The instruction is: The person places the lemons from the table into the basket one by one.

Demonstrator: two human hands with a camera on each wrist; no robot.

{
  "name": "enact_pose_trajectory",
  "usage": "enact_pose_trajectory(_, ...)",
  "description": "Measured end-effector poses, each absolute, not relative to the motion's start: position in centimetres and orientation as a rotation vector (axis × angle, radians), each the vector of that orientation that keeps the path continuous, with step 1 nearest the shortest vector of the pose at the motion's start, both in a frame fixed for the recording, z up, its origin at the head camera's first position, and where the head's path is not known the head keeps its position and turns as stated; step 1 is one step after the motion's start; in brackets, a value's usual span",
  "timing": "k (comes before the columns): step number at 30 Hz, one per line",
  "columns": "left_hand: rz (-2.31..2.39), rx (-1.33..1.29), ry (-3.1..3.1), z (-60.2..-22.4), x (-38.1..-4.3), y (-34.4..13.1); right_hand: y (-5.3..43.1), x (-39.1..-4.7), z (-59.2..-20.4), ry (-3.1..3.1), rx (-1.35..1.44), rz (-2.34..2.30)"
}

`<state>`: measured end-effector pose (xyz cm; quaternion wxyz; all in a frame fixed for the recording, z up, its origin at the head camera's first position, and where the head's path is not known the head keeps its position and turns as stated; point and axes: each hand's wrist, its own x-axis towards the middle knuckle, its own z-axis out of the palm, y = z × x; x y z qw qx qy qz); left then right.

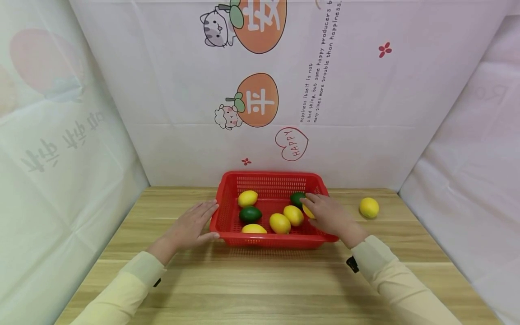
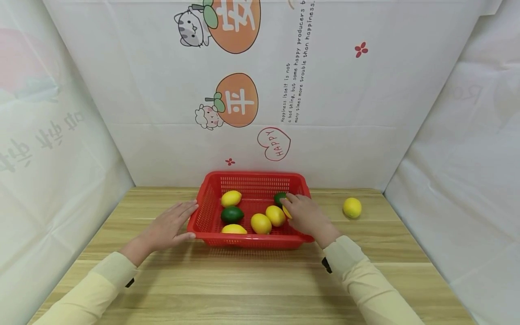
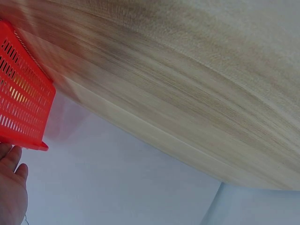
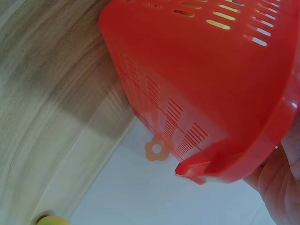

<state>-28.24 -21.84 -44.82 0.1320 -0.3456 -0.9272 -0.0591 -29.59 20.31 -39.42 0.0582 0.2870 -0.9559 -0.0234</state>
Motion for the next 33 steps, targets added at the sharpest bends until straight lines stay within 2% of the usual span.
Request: enact_pose_trajectory(33, -0.182, -1.016, -2.663, -44.77, -28.23, -21.67, 21.09, -30.31, -40.28, -2.849, 0.869, 0.005)
